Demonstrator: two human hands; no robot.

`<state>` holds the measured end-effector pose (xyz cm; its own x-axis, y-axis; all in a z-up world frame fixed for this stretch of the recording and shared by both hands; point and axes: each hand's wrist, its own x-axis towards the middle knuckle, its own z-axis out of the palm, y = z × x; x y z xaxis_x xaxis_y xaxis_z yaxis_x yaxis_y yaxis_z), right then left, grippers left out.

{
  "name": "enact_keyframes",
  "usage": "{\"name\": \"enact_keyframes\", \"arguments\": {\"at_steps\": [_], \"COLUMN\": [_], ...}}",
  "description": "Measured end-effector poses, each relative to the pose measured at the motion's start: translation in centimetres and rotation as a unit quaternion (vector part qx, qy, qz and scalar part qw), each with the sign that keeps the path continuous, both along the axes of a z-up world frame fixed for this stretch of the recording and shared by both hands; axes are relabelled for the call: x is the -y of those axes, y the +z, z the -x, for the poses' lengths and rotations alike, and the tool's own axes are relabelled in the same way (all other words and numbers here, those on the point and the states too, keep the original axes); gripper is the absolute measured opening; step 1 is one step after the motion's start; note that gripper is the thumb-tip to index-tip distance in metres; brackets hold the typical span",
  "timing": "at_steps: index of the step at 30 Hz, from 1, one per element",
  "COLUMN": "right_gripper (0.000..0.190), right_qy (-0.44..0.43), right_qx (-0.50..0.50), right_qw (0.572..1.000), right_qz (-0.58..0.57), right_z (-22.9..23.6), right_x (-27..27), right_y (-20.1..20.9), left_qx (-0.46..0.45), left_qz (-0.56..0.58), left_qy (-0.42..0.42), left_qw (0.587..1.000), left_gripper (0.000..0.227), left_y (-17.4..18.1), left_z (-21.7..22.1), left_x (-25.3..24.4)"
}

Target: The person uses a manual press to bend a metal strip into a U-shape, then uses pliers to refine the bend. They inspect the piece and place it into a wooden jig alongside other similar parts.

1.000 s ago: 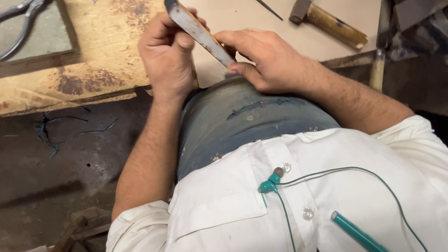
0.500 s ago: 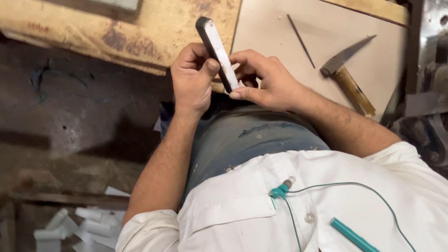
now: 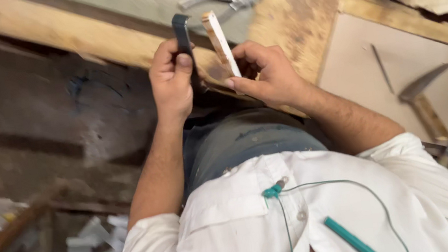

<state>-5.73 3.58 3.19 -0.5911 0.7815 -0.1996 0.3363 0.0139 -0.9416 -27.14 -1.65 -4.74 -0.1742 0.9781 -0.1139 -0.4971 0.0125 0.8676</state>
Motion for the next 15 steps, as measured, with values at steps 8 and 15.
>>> {"name": "enact_keyframes", "arguments": {"at_steps": [8, 15], "right_gripper": [0.033, 0.041], "right_qy": [-0.099, -0.187], "right_qx": [0.077, 0.218], "right_qw": [0.988, 0.954], "right_qz": [-0.085, -0.081], "right_z": [12.0, 16.8], "right_x": [-5.2, -9.2], "right_y": [-0.7, -0.5], "left_qx": [-0.034, -0.207], "left_qz": [0.020, 0.092], "left_qy": [-0.091, -0.102], "left_qw": [0.995, 0.969], "left_gripper": [0.044, 0.020], "left_y": [2.4, 4.8], "left_z": [17.6, 21.2], "left_x": [-7.0, -14.1]}}
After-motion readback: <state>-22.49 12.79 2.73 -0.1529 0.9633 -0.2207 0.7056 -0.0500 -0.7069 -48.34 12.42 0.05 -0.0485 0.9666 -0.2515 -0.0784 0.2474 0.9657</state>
